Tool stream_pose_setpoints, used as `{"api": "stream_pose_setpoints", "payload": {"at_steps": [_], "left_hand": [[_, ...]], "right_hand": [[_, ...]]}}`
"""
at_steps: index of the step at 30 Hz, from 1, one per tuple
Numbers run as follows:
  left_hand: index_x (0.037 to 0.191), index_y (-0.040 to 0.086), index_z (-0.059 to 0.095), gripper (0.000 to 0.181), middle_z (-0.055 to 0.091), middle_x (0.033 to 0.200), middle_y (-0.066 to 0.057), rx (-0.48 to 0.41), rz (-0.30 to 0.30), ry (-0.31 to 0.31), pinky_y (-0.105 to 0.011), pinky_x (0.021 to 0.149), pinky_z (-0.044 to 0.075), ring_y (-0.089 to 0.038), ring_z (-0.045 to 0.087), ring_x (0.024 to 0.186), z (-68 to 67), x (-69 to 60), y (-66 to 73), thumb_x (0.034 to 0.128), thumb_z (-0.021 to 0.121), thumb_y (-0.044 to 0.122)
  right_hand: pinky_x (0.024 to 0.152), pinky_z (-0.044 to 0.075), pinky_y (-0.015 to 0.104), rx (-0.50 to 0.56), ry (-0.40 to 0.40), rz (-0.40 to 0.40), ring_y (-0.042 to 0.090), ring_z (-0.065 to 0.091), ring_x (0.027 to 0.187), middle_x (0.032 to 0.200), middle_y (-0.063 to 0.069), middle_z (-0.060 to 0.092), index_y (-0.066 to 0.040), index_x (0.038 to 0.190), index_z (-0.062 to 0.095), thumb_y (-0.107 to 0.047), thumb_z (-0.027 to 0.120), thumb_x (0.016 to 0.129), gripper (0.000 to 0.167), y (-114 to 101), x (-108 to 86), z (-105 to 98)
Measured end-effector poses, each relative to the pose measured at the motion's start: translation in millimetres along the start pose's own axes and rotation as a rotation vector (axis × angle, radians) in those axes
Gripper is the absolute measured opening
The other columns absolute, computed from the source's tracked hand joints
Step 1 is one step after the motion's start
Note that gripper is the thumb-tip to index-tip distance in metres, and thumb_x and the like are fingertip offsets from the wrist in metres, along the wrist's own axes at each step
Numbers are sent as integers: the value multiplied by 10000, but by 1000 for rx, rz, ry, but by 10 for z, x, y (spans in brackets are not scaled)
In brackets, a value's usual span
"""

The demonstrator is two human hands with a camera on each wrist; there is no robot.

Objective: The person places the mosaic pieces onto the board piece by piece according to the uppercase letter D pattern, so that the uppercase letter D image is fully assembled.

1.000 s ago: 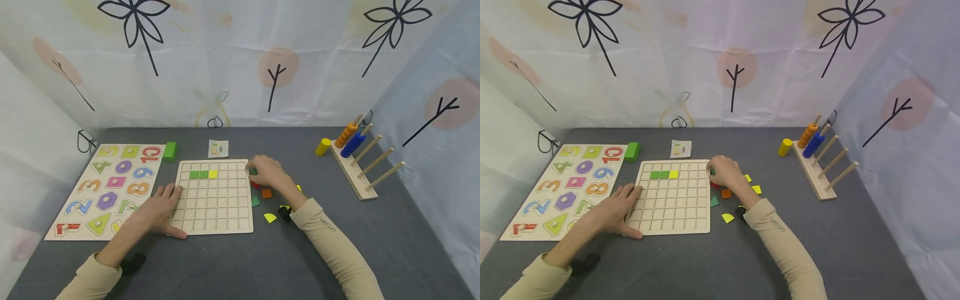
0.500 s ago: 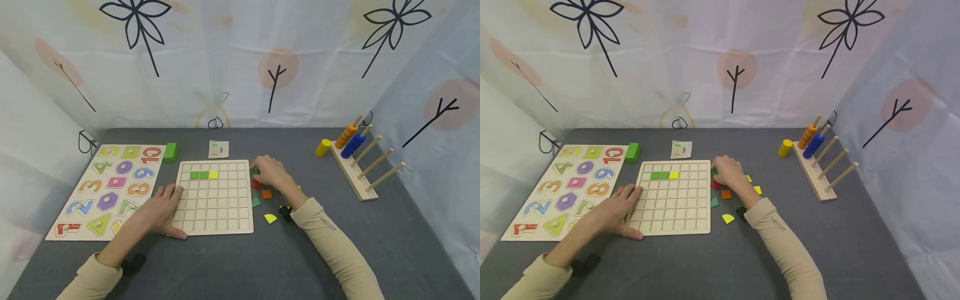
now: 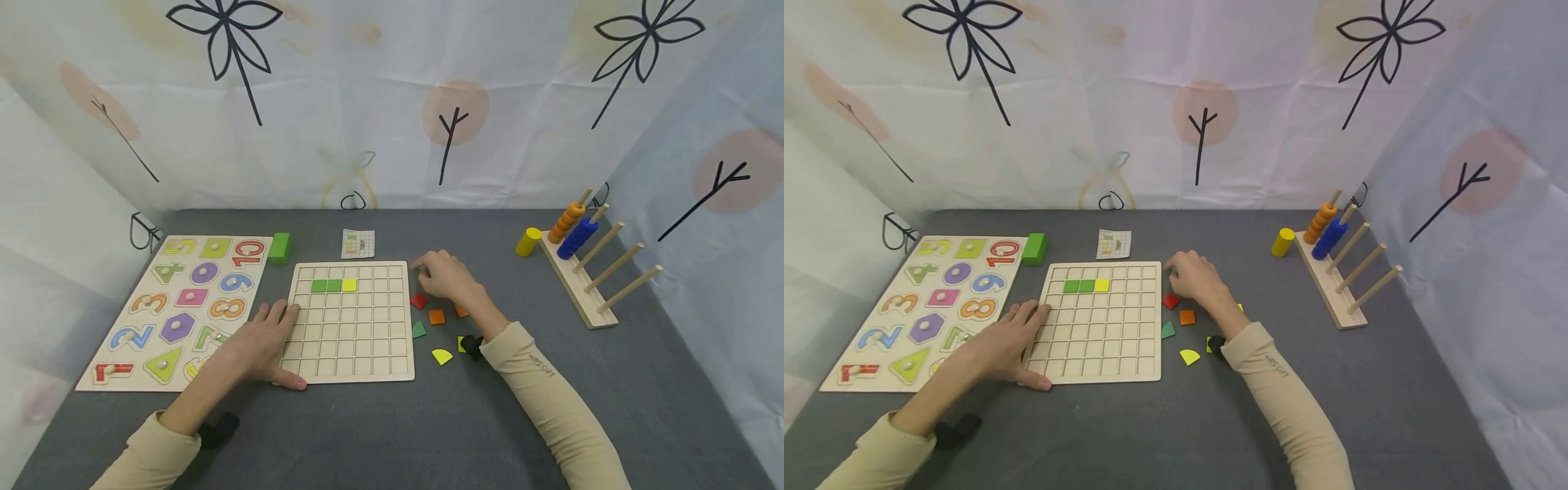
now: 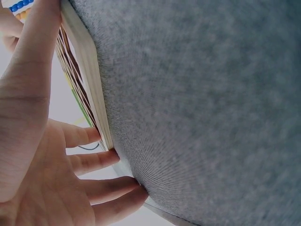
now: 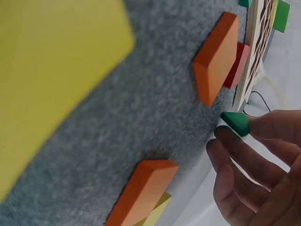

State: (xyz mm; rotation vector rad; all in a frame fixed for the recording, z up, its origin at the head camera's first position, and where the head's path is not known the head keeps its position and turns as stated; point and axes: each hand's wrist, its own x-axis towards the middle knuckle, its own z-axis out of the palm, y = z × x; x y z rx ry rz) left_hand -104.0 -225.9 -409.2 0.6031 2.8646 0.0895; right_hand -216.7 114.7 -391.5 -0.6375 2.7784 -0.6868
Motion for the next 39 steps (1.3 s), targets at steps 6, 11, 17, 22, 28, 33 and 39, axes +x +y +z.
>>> {"api": "stream_pose_setpoints", "payload": {"at_steps": [6, 11, 17, 22, 28, 33, 39], "left_hand": [[1487, -63, 382, 1379, 427, 1475, -360, -1, 1, 0, -692, 993, 484, -673, 458, 1296, -9, 2, 10, 522, 843, 808], [1492, -62, 379, 1384, 425, 1478, -358, 4, 0, -4, -688, 997, 484, -672, 457, 1299, -12, 0, 17, 522, 840, 811], [1484, -69, 386, 1371, 431, 1469, -356, 0, 8, 9, -687, 983, 492, -674, 466, 1285, -4, -5, 12, 526, 851, 795], [1480, -66, 389, 1361, 434, 1465, -353, -2, 10, 14, -687, 980, 494, -671, 469, 1283, -1, -5, 12, 529, 855, 788], [1481, -62, 386, 1358, 435, 1460, -352, -2, 14, 18, -685, 980, 496, -671, 469, 1284, -9, -6, 13, 530, 855, 787], [1486, -60, 381, 1368, 428, 1469, -354, 2, 11, 3, -687, 985, 492, -668, 464, 1293, -17, -4, 15, 533, 838, 809], [1478, -58, 387, 1360, 437, 1460, -350, 9, 20, 20, -684, 979, 498, -665, 478, 1278, -4, -8, -5, 542, 816, 830]], "right_hand": [[471, 245, 217, -64, 3, 17, 106, 309, 474, 1078, 169, 759, -16, 1246, 722, -22, 593, 974, 301, 39, -21, 11], [677, 540, 327, -100, -28, 53, 258, 678, 852, 1288, 173, 701, -35, 1262, 718, -63, 696, 950, 314, 31, -37, -8], [716, 542, 339, -112, -40, 60, 259, 673, 919, 1199, 163, 719, -39, 1267, 715, -53, 716, 936, 332, 15, -46, -25], [566, 289, 258, -107, -55, 57, 139, 379, 619, 893, 138, 663, -45, 1279, 710, -67, 717, 938, 342, 13, -24, -19], [620, 358, 269, -114, -55, 37, 163, 491, 710, 1187, 164, 718, -28, 1254, 717, -78, 703, 949, 309, 6, -27, -6], [576, 360, 255, -96, -48, 43, 141, 465, 603, 1150, 168, 735, -19, 1256, 711, -106, 699, 958, 311, -16, -29, -6], [500, 296, 222, -64, -21, 37, 100, 399, 505, 940, 142, 740, -13, 1234, 722, -99, 696, 956, 292, -119, -37, -29]]}}
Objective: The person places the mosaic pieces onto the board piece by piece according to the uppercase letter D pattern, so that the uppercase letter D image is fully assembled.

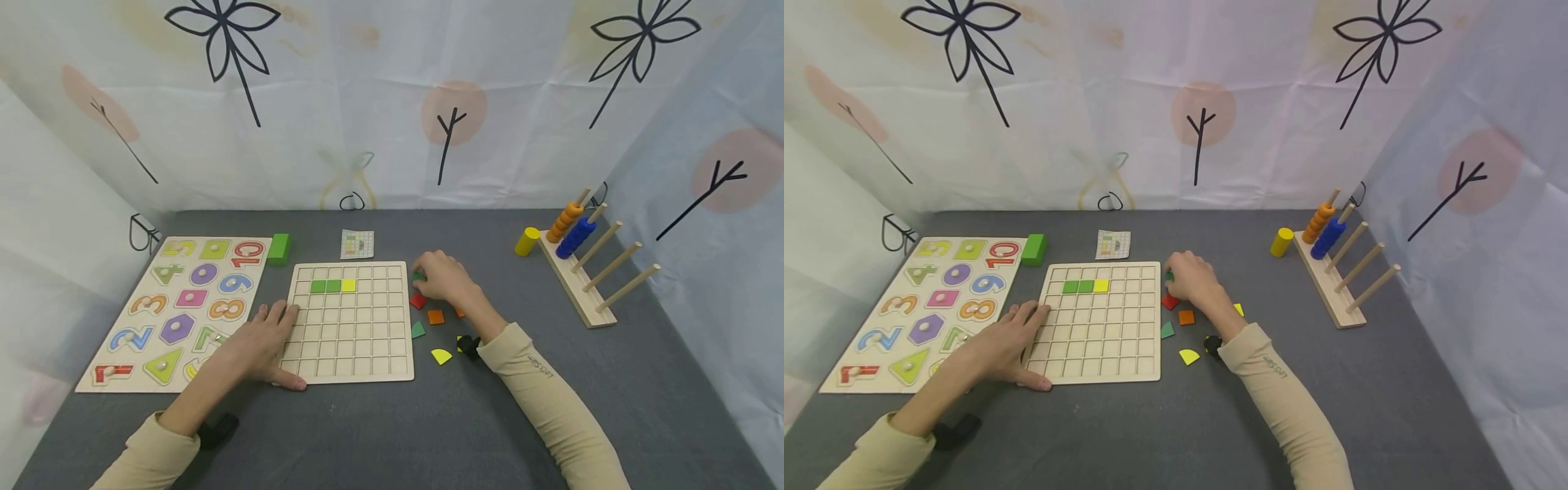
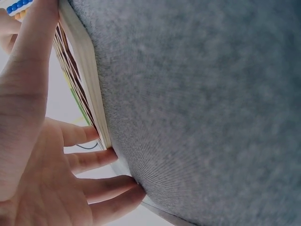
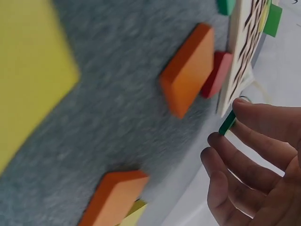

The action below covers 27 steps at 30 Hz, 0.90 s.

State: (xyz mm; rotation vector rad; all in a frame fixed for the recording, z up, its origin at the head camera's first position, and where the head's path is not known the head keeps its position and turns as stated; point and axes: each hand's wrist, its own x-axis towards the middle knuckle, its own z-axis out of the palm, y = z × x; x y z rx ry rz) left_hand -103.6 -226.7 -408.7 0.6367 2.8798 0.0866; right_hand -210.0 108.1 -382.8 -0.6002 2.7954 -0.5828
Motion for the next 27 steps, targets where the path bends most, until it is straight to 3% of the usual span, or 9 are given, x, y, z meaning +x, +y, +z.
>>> {"api": "stream_pose_setpoints", "payload": {"at_steps": [4, 7, 12, 15, 18, 20, 22, 24, 27], "left_hand": [[1473, -59, 394, 1341, 448, 1447, -344, 7, 9, 17, -675, 979, 503, -659, 493, 1265, 20, -4, -19, 551, 822, 816], [1467, -60, 400, 1340, 454, 1440, -342, 8, 15, 26, -674, 978, 503, -659, 498, 1257, 31, -4, -28, 547, 822, 818], [1455, -62, 408, 1356, 463, 1425, -342, 7, 24, 41, -672, 959, 512, -661, 508, 1239, 25, -8, -22, 531, 804, 849], [1461, -57, 405, 1350, 461, 1430, -334, 5, 21, 38, -667, 960, 516, -655, 508, 1244, 24, -7, -21, 538, 806, 842], [1463, -56, 404, 1346, 460, 1434, -333, 1, 21, 36, -668, 961, 514, -656, 506, 1245, 33, -3, -27, 540, 812, 834], [1463, -57, 404, 1348, 459, 1433, -335, 1, 21, 36, -670, 959, 514, -660, 505, 1244, 41, -2, -34, 537, 814, 834], [1463, -57, 403, 1351, 459, 1435, -335, 4, 18, 36, -670, 962, 513, -660, 504, 1246, 49, 0, -40, 537, 811, 838], [1463, -56, 403, 1354, 458, 1436, -334, 7, 17, 37, -670, 962, 513, -660, 503, 1248, 53, 1, -42, 536, 807, 844], [1465, -58, 403, 1358, 453, 1444, -336, 4, 11, 34, -675, 968, 507, -663, 496, 1256, 53, 3, -41, 536, 804, 848]], "right_hand": [[466, 218, 201, 18, -8, -26, 76, 284, 441, 573, 19, 522, -5, 1228, 723, -71, 666, 964, 278, -89, -2, -7], [455, 183, 196, 17, -4, -53, 73, 262, 430, 507, -19, 434, 7, 1234, 716, -62, 642, 967, 286, -152, 5, 4], [454, 212, 204, 13, -5, -63, 90, 348, 468, 672, 97, 651, -3, 1253, 710, -95, 647, 969, 305, -274, 36, 47], [458, 224, 215, 25, -20, -63, 98, 367, 482, 764, 135, 706, -9, 1267, 704, -112, 661, 971, 316, -349, 61, 85], [462, 194, 221, 29, -32, -71, 88, 282, 469, 653, 66, 635, -18, 1270, 705, -110, 663, 969, 317, -424, 86, 130], [470, 159, 229, 34, -40, -81, 88, 199, 467, 529, 20, 512, -22, 1274, 704, -101, 656, 970, 318, -470, 103, 166], [475, 149, 230, 37, -37, -97, 84, 169, 472, 511, 3, 437, -25, 1247, 720, -87, 653, 965, 297, -520, 115, 198], [477, 164, 231, 38, -30, -111, 83, 188, 475, 594, 39, 550, -28, 1230, 729, -84, 656, 961, 284, -566, 124, 235], [480, 207, 224, 20, -28, -131, 73, 248, 484, 931, 123, 742, -27, 1211, 737, -82, 656, 958, 272, -637, 133, 281]]}}
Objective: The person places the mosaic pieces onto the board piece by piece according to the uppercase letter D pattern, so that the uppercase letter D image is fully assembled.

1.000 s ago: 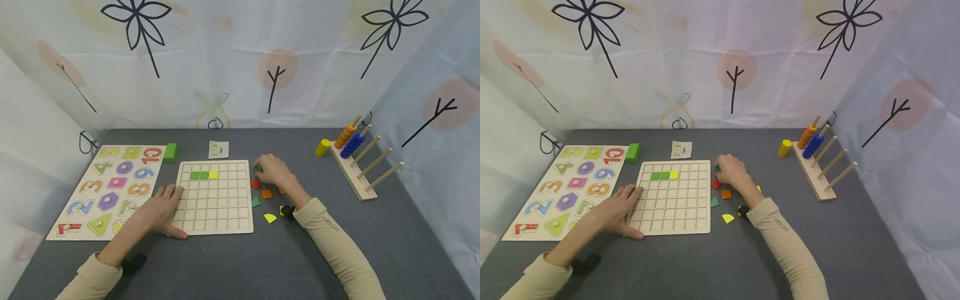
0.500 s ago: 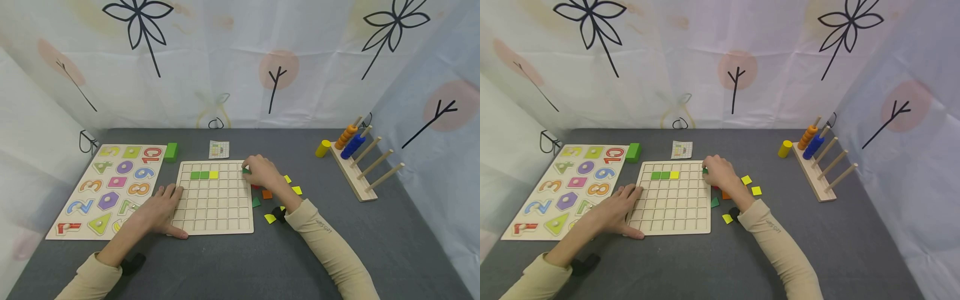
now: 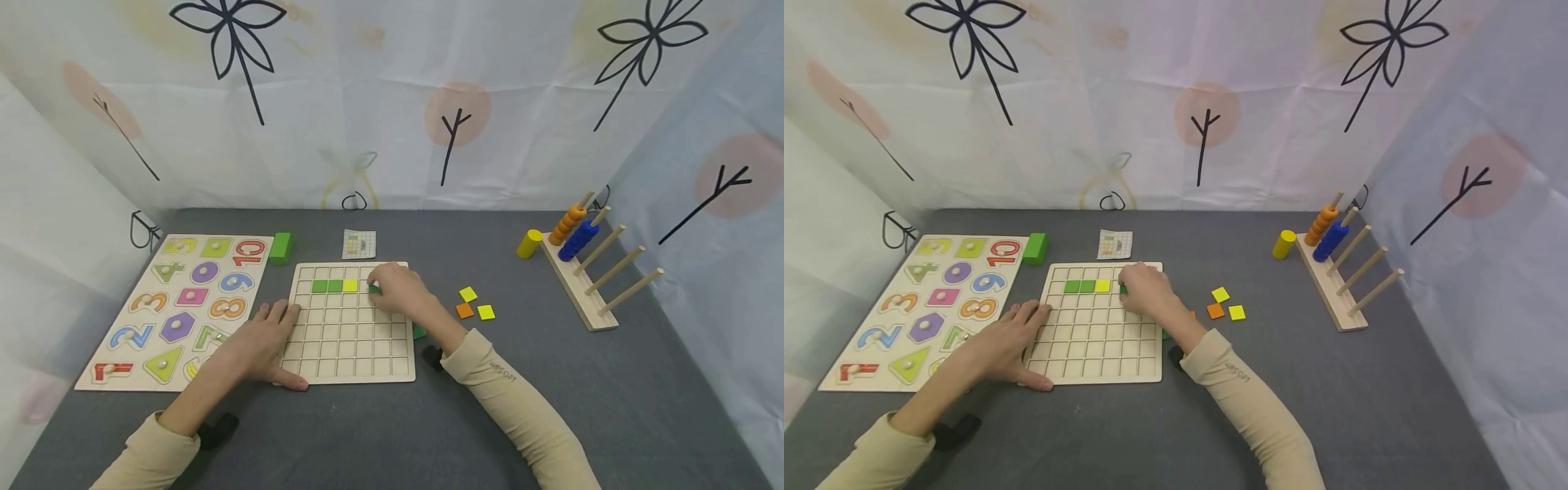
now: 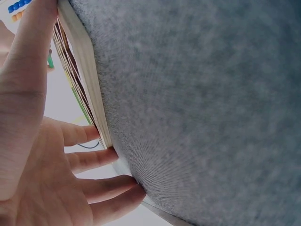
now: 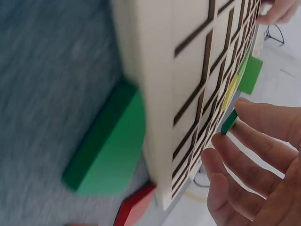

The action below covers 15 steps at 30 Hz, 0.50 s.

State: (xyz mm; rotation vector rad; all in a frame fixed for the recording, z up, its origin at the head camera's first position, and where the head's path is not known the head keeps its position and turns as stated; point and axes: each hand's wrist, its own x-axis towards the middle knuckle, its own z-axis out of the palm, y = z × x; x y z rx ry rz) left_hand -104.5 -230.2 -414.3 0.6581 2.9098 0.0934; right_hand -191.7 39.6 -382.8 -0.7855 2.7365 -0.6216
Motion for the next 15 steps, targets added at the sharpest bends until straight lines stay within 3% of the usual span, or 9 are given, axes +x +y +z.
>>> {"api": "stream_pose_setpoints", "payload": {"at_steps": [3, 5, 11, 15], "left_hand": [[1463, -60, 406, 1359, 452, 1447, -339, -4, -1, -1, -678, 966, 506, -665, 494, 1256, -6, -1, 8, 531, 811, 842], [1467, -56, 403, 1358, 451, 1451, -336, -4, -4, -5, -675, 970, 507, -661, 494, 1261, -9, -2, 14, 532, 812, 840], [1469, -51, 405, 1362, 455, 1452, -332, 0, -9, -10, -670, 972, 509, -651, 498, 1265, -24, -2, 32, 525, 813, 843], [1469, -53, 407, 1362, 455, 1453, -335, 1, -15, -14, -673, 975, 506, -653, 495, 1268, -33, 1, 38, 523, 821, 835]], "right_hand": [[497, 227, 222, -11, -15, -14, 72, 259, 511, 1250, 140, 727, -29, 1219, 735, -78, 649, 957, 280, -53, 9, 33], [509, 234, 231, -7, -27, -22, 89, 266, 533, 1260, 133, 728, -35, 1209, 743, -67, 642, 955, 275, -84, 10, 43], [544, 339, 241, -16, -42, -10, 139, 534, 736, 1266, 103, 731, -62, 1184, 758, -67, 673, 943, 256, -107, 34, 87], [525, 311, 235, -17, -44, 9, 156, 532, 770, 1248, 95, 737, -57, 1173, 761, -68, 689, 936, 248, -112, 51, 105]]}}
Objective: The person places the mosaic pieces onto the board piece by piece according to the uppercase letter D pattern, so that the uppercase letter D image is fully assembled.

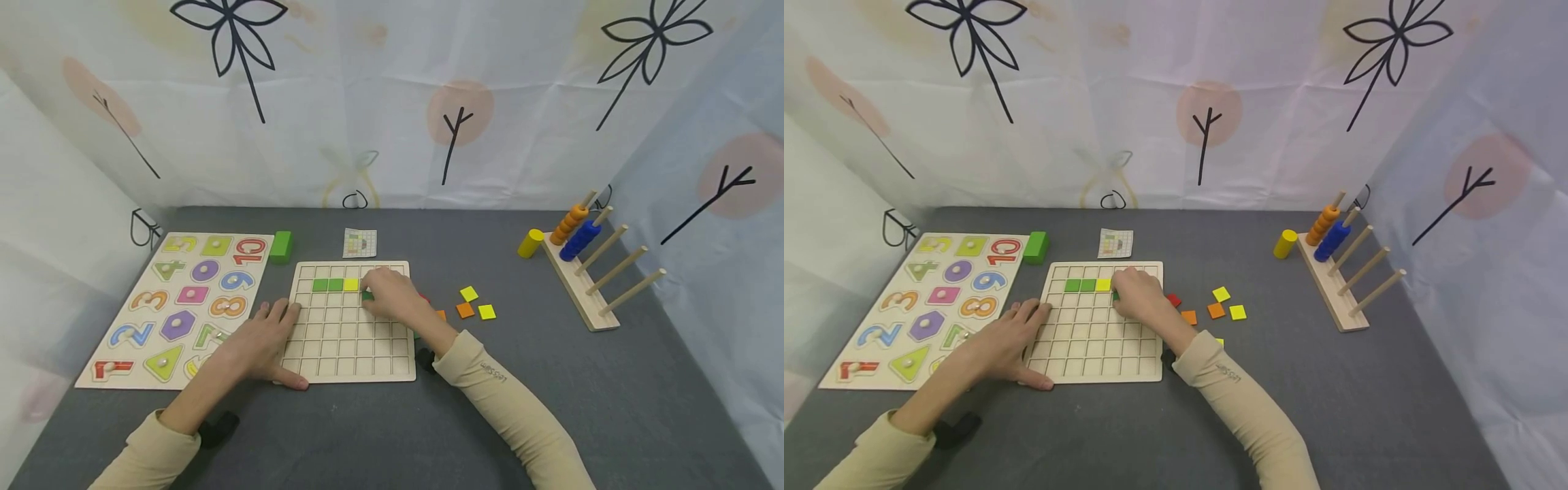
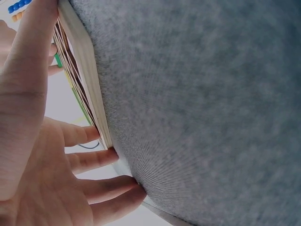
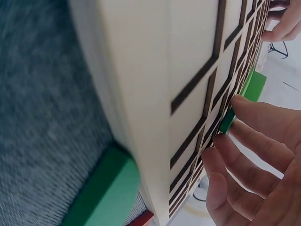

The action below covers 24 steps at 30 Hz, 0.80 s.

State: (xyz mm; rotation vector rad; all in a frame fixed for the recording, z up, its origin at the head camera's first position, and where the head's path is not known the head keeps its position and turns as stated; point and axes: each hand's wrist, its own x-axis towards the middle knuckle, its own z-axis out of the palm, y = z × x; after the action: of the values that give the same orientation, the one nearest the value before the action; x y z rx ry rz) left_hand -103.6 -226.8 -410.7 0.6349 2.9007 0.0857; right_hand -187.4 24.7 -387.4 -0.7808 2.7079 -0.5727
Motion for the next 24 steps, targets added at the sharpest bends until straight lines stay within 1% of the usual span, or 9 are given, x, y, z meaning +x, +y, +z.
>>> {"api": "stream_pose_setpoints", "payload": {"at_steps": [6, 11, 17, 21, 24], "left_hand": [[1464, -55, 408, 1358, 460, 1441, -329, 5, 3, 6, -669, 962, 515, -651, 501, 1259, 2, 1, -2, 521, 827, 828], [1460, -56, 406, 1352, 467, 1426, -321, 10, 10, 11, -663, 954, 521, -645, 508, 1250, 2, 2, -7, 523, 831, 822], [1461, -54, 404, 1350, 467, 1425, -318, 9, 8, 8, -663, 957, 520, -645, 507, 1251, 2, 7, -9, 524, 833, 819], [1463, -55, 404, 1354, 464, 1431, -321, 5, 4, 3, -667, 956, 518, -648, 503, 1254, -4, 7, -4, 522, 835, 817], [1463, -54, 403, 1355, 461, 1434, -322, 2, -1, -2, -669, 955, 517, -651, 500, 1256, -4, 6, -2, 520, 837, 816]], "right_hand": [[547, 341, 230, -7, 4, 15, 146, 509, 786, 1208, 80, 741, -68, 1153, 769, -99, 715, 929, 233, -4, 11, 21], [574, 391, 243, -11, 14, 15, 146, 551, 816, 1184, 77, 749, -77, 1137, 778, -123, 739, 924, 221, -12, 8, 28], [578, 420, 251, -14, 21, 8, 148, 618, 839, 1183, 76, 757, -71, 1124, 781, -134, 755, 922, 213, -17, 15, 39], [559, 412, 250, -2, 29, -4, 154, 616, 800, 1171, 90, 761, -57, 1105, 784, -104, 754, 916, 197, -19, 20, 49], [546, 395, 245, 5, 31, -14, 149, 582, 759, 1158, 94, 764, -50, 1094, 785, -88, 750, 915, 186, -21, 20, 53]]}}
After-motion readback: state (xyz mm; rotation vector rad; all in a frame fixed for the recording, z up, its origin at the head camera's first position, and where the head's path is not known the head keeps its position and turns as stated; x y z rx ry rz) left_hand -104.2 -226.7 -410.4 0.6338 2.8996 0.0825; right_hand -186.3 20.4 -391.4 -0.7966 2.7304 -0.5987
